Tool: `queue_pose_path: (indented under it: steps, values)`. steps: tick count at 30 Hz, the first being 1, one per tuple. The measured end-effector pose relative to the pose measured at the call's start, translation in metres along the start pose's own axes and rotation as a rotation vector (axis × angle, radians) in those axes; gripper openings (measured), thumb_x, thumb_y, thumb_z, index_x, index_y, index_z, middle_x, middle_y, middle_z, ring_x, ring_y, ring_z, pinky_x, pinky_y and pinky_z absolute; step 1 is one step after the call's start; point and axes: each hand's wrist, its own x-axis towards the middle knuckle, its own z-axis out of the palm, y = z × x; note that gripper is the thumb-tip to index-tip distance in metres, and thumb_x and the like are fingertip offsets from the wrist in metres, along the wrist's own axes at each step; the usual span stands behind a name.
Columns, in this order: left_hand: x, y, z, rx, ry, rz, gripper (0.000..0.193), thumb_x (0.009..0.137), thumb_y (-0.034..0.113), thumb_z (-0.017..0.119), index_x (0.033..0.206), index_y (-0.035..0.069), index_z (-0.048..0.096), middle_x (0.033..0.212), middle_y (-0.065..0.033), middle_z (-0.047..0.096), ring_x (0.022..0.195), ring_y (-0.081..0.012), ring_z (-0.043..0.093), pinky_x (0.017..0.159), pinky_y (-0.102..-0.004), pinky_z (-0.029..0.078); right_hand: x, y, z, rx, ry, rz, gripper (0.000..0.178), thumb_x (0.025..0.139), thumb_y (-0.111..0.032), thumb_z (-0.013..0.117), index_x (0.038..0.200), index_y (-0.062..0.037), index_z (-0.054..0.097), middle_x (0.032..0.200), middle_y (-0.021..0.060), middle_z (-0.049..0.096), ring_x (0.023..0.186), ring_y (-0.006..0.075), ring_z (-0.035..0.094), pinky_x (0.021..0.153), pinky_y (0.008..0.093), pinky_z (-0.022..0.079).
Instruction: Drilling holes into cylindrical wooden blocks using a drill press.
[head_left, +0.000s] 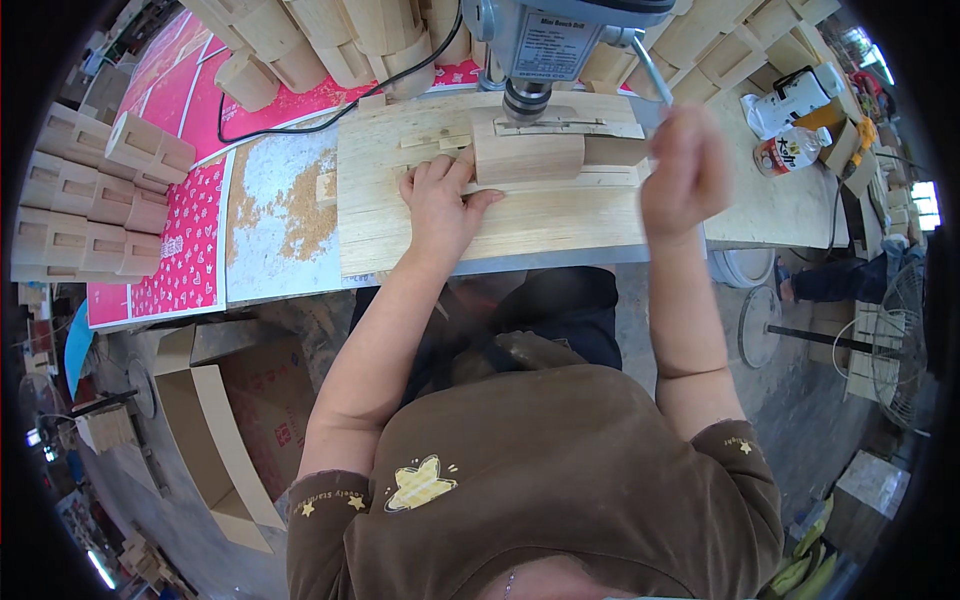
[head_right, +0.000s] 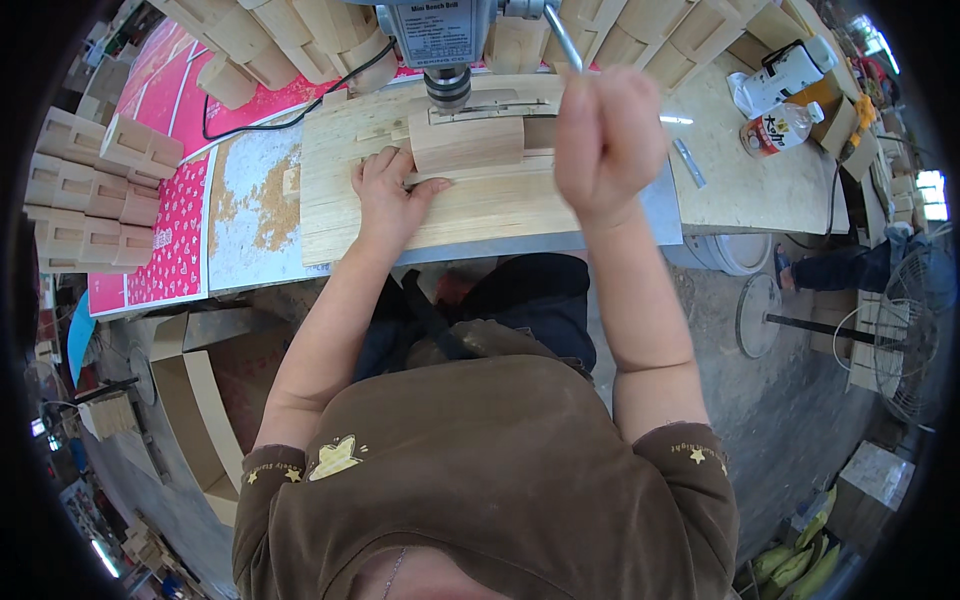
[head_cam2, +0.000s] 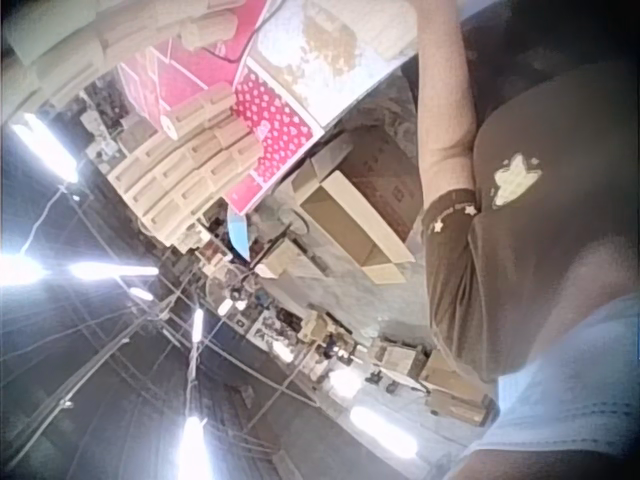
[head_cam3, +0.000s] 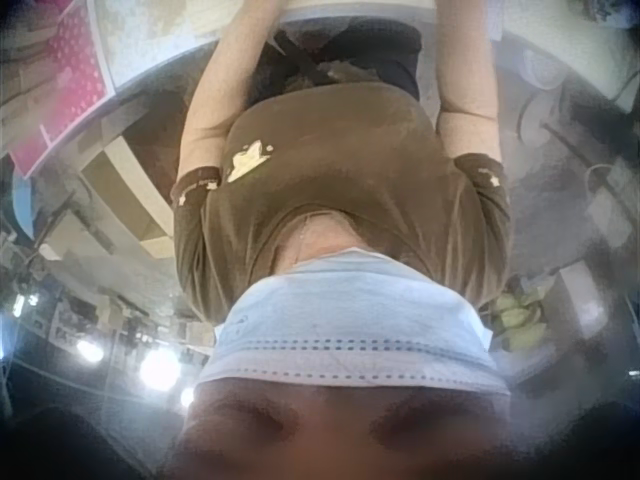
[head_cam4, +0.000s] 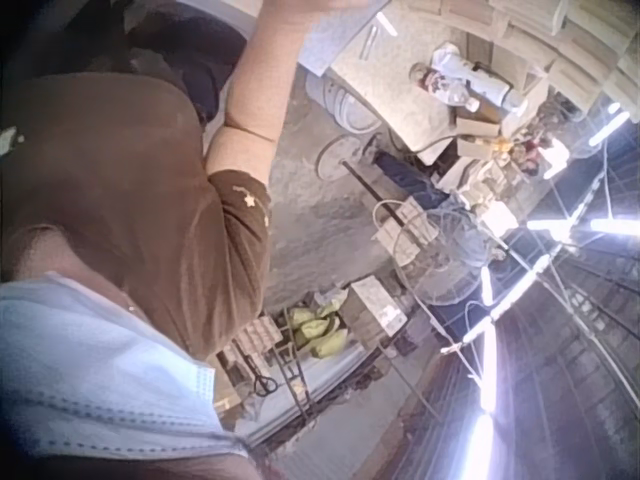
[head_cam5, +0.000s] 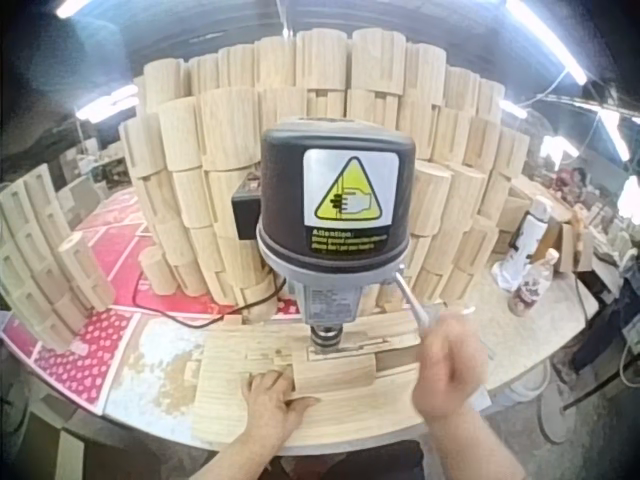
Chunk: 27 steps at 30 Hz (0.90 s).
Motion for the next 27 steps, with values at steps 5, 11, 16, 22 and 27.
queue_pose_path:
  steps: [5, 11, 16, 22, 27]
  values:
    - [0.002, 0.001, -0.001, -0.022, -0.008, -0.012, 0.058, 0.062, 0.03, 0.077, 0.114, 0.012, 0.06, 0.083, -0.0017, 0.056, 0.088, -0.0222, 0.051, 0.089, -0.0427, 0.028, 0.127, 0.008, 0.003, -0.222, -0.09, 0.269, 0.012, 0.089, -0.007, 0.052, 0.094, 0.0012, 0.06, 0.072, 0.0055, 0.057, 0.052, 0.0125, 0.049, 0.048, 0.0224, 0.036]
    - [0.011, 0.009, 0.0, -0.181, -0.034, -0.106, 0.053, 0.057, 0.029, 0.081, 0.104, 0.01, 0.065, 0.087, -0.0019, 0.058, 0.091, -0.0201, 0.053, 0.091, -0.0417, 0.027, 0.141, 0.042, 0.034, -0.272, -0.083, 0.223, 0.034, 0.089, -0.027, 0.046, 0.091, 0.0027, 0.063, 0.076, 0.0187, 0.062, 0.076, 0.027, 0.061, 0.071, 0.0356, 0.045]
    - [0.011, -0.007, 0.002, -0.287, -0.008, -0.086, 0.052, 0.055, 0.028, 0.083, 0.099, 0.006, 0.065, 0.091, -0.0019, 0.059, 0.093, -0.0189, 0.054, 0.092, -0.0412, 0.027, 0.026, 0.054, 0.008, -0.318, -0.327, 0.16, 0.016, 0.088, -0.018, 0.053, 0.094, -0.0047, 0.06, 0.079, 0.0103, 0.06, 0.074, 0.028, 0.055, 0.069, 0.0362, 0.043]
    - [0.007, -0.024, -0.02, -0.411, 0.026, -0.076, 0.046, 0.054, 0.021, 0.083, 0.094, 0.004, 0.065, 0.09, -0.0037, 0.059, 0.081, -0.0198, 0.058, 0.085, -0.0365, 0.036, -0.034, 0.034, -0.019, -0.453, -0.787, 0.156, 0.029, 0.079, -0.027, 0.063, 0.1, -0.0081, 0.057, 0.088, 0.0073, 0.057, 0.088, 0.0266, 0.054, 0.084, 0.0395, 0.037]
    - [-0.022, -0.068, -0.098, -0.42, 0.06, -0.132, 0.029, 0.063, 0.008, 0.079, 0.087, 0.001, 0.066, 0.083, -0.0027, 0.061, 0.072, -0.012, 0.059, 0.061, -0.0217, 0.046, -0.036, 0.031, -0.022, -0.453, -0.797, 0.158, 0.032, 0.075, -0.028, 0.067, 0.097, -0.0071, 0.058, 0.088, 0.0071, 0.057, 0.088, 0.0275, 0.053, 0.083, 0.0398, 0.037]
